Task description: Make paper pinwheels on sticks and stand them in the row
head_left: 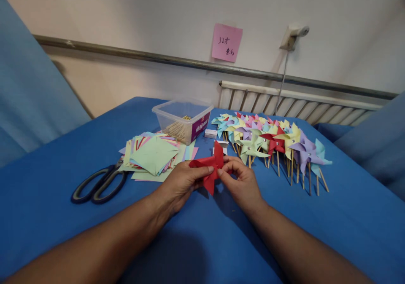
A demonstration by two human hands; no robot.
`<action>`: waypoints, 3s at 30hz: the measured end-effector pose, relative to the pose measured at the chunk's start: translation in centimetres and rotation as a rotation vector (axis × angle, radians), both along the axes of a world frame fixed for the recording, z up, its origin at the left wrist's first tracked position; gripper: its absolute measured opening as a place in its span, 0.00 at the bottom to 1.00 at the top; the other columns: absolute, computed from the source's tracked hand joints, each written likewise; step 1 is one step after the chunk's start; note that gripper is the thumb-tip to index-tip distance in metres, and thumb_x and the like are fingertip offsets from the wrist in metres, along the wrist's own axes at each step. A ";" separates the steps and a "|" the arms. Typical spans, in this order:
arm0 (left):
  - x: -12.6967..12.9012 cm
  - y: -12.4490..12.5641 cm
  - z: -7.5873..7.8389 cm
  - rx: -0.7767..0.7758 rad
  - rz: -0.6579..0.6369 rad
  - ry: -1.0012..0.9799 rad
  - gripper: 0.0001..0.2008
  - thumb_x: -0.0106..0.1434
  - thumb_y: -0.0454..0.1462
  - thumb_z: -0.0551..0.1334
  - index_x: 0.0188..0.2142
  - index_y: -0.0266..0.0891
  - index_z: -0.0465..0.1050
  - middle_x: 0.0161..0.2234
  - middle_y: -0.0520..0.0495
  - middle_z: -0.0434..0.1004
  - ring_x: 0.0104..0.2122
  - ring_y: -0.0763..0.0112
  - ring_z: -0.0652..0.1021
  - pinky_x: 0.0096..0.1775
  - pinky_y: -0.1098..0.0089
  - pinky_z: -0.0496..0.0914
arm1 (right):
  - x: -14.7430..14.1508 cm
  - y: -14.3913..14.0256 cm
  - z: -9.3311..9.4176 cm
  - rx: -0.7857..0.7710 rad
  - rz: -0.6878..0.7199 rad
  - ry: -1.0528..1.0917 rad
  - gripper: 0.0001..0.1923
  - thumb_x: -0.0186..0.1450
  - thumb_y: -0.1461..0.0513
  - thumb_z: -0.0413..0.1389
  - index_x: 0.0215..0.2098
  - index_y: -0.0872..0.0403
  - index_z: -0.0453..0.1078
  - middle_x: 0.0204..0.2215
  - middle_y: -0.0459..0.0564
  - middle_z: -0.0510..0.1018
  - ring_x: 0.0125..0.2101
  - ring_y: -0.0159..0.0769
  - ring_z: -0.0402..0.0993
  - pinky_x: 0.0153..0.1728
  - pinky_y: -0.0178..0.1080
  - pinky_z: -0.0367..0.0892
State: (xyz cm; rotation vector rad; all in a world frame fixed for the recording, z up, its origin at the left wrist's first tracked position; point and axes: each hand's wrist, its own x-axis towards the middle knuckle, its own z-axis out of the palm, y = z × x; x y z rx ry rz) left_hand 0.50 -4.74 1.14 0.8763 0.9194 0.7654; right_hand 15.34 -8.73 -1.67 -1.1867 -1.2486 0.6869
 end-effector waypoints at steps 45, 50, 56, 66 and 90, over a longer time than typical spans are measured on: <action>-1.5 1.1 2.0 0.087 -0.199 0.132 0.14 0.49 0.37 0.69 0.37 0.35 0.76 0.33 0.43 0.80 0.31 0.68 0.78 0.35 0.69 0.70 | -0.2 0.5 0.6 -0.204 0.175 0.489 0.16 0.48 0.59 0.67 0.31 0.52 0.66 0.24 0.44 0.78 0.24 0.32 0.75 0.29 0.37 0.71; -2.0 1.5 2.1 0.249 -0.268 0.246 0.13 0.51 0.40 0.68 0.34 0.35 0.75 0.31 0.43 0.78 0.31 0.67 0.77 0.34 0.69 0.68 | -0.3 0.2 0.6 -0.243 0.228 0.431 0.16 0.48 0.59 0.67 0.30 0.52 0.66 0.22 0.43 0.77 0.22 0.31 0.73 0.27 0.36 0.70; -1.8 1.8 0.2 0.458 -0.283 0.400 0.08 0.49 0.39 0.67 0.24 0.36 0.71 0.21 0.52 0.71 0.21 0.75 0.69 0.25 0.74 0.60 | -0.8 0.0 0.1 -0.259 0.259 0.382 0.14 0.49 0.62 0.65 0.31 0.53 0.66 0.22 0.42 0.76 0.21 0.28 0.72 0.24 0.32 0.68; -2.0 1.9 0.0 0.489 -0.383 0.468 0.08 0.47 0.38 0.66 0.22 0.38 0.69 0.21 0.55 0.69 0.21 0.75 0.67 0.25 0.74 0.59 | -0.9 -0.1 -0.1 -0.261 0.302 0.361 0.14 0.49 0.63 0.65 0.31 0.52 0.67 0.22 0.42 0.75 0.21 0.29 0.72 0.23 0.33 0.69; -2.2 4.4 -0.3 0.157 0.259 0.122 0.13 0.40 0.36 0.70 0.23 0.35 0.67 0.19 0.51 0.74 0.20 0.73 0.74 0.27 0.72 0.67 | 1.0 4.5 -0.8 -0.233 -0.181 -0.897 0.13 0.66 0.60 0.49 0.40 0.51 0.75 0.38 0.52 0.75 0.37 0.36 0.72 0.38 0.35 0.63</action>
